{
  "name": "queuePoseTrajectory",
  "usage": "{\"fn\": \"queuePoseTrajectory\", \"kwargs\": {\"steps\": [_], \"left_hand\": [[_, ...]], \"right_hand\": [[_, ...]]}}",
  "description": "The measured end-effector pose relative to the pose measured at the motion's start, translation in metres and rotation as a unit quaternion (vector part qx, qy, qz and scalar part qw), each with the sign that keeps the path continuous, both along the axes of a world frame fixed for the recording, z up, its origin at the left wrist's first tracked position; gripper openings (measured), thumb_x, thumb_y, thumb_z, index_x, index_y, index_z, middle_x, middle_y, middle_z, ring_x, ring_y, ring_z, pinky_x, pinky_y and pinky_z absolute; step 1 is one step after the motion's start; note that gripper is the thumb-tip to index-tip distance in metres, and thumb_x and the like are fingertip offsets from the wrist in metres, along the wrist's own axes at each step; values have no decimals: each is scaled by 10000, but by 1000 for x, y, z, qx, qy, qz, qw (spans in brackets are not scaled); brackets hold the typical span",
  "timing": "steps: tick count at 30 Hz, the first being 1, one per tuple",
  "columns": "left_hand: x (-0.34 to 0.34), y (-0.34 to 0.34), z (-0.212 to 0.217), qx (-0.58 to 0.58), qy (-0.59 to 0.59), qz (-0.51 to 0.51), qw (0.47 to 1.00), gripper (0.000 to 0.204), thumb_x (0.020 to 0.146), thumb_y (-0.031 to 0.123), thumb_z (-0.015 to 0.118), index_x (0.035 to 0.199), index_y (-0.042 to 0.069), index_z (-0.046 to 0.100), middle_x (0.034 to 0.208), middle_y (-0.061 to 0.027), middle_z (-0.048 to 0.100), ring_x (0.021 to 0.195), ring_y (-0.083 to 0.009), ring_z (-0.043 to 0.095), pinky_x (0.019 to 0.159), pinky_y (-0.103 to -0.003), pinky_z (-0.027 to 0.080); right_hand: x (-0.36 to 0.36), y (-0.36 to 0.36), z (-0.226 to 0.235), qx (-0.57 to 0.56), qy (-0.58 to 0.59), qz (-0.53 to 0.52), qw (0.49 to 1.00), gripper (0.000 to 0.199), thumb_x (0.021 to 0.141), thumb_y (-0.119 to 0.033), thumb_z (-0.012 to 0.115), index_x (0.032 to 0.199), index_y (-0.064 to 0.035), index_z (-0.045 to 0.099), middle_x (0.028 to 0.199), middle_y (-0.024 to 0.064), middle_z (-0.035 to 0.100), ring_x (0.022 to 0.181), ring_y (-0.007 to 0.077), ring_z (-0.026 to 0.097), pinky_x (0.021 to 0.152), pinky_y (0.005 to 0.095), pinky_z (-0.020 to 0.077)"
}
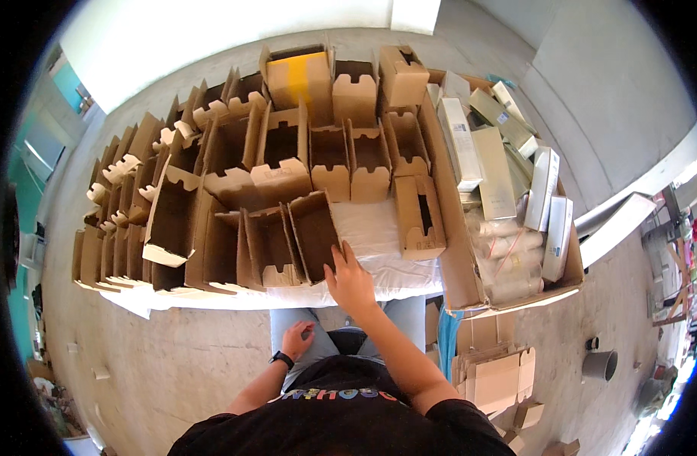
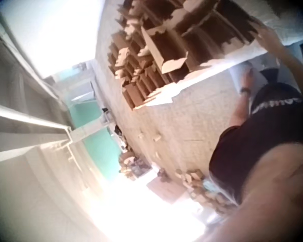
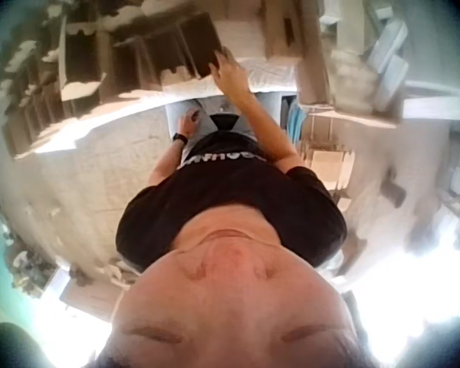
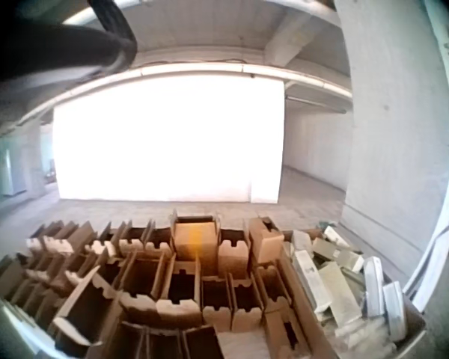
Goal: The person picks up white bottles from a large box, removes them from plastic bags, and places each bottle into individual slots of cardboard inserts.
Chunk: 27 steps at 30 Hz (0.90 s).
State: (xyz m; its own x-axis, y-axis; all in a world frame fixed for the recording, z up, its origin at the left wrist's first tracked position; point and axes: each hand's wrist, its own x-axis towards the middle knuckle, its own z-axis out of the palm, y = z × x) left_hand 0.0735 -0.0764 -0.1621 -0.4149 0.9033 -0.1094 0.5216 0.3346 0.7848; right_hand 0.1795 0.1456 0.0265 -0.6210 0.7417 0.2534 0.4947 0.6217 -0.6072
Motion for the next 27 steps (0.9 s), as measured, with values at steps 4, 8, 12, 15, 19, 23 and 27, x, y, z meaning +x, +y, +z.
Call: {"fn": "queuePoseTrajectory", "kwargs": {"steps": [4,8,12,15,19,23,27], "left_hand": [[0,-2,-3,9,-3,3,1000,257,785,132,635,1037,88,662,958,-98,669,887,-275,662,786,-378,529],[0,-2,-1,9,-8,5,1000,257,784,126,636,1037,91,661,956,-101,666,882,-282,660,780,-382,529],[0,-1,0,4,-17,1,1000,254,783,119,638,1034,91,661,962,-101,665,886,-281,660,780,-380,529],[0,-1,0,8,-22,-1,1000,254,783,118,640,1035,90,661,968,-101,664,891,-281,660,782,-377,529],[0,0,-5,14,-17,-1,1000,252,784,117,646,1033,87,661,971,-104,664,895,-277,662,785,-373,529],[1,1,0,17,-34,1,999,254,792,108,647,1045,83,657,982,-103,664,897,-267,666,785,-363,532],[7,7,19,45,-37,2,998,274,803,98,656,1076,83,650,1027,-105,661,904,-262,667,786,-359,536]], "right_hand": [[2,-3,0,0,9,-6,1000,438,897,-236,604,1276,-28,531,1354,214,499,938,416,647,771,461,550],[5,-2,-2,15,-1,2,1000,463,895,-248,597,1287,-18,513,1353,222,495,925,403,657,725,457,566],[10,-1,-1,4,-7,0,1000,498,896,-257,599,1314,-13,486,1350,226,496,922,407,654,742,464,559],[17,-1,7,-15,-20,-20,999,521,892,-266,606,1324,-7,475,1335,229,508,920,408,654,757,467,554],[33,1,12,-18,-15,-49,999,544,891,-272,617,1338,-1,469,1306,228,531,967,410,639,783,462,541],[49,-2,22,-22,-41,-93,995,551,884,-267,627,1340,1,472,1283,218,549,985,403,636,777,450,543],[59,-6,18,-12,-40,-114,993,547,879,-255,629,1335,5,475,1268,219,552,976,401,639,764,446,550]]}}
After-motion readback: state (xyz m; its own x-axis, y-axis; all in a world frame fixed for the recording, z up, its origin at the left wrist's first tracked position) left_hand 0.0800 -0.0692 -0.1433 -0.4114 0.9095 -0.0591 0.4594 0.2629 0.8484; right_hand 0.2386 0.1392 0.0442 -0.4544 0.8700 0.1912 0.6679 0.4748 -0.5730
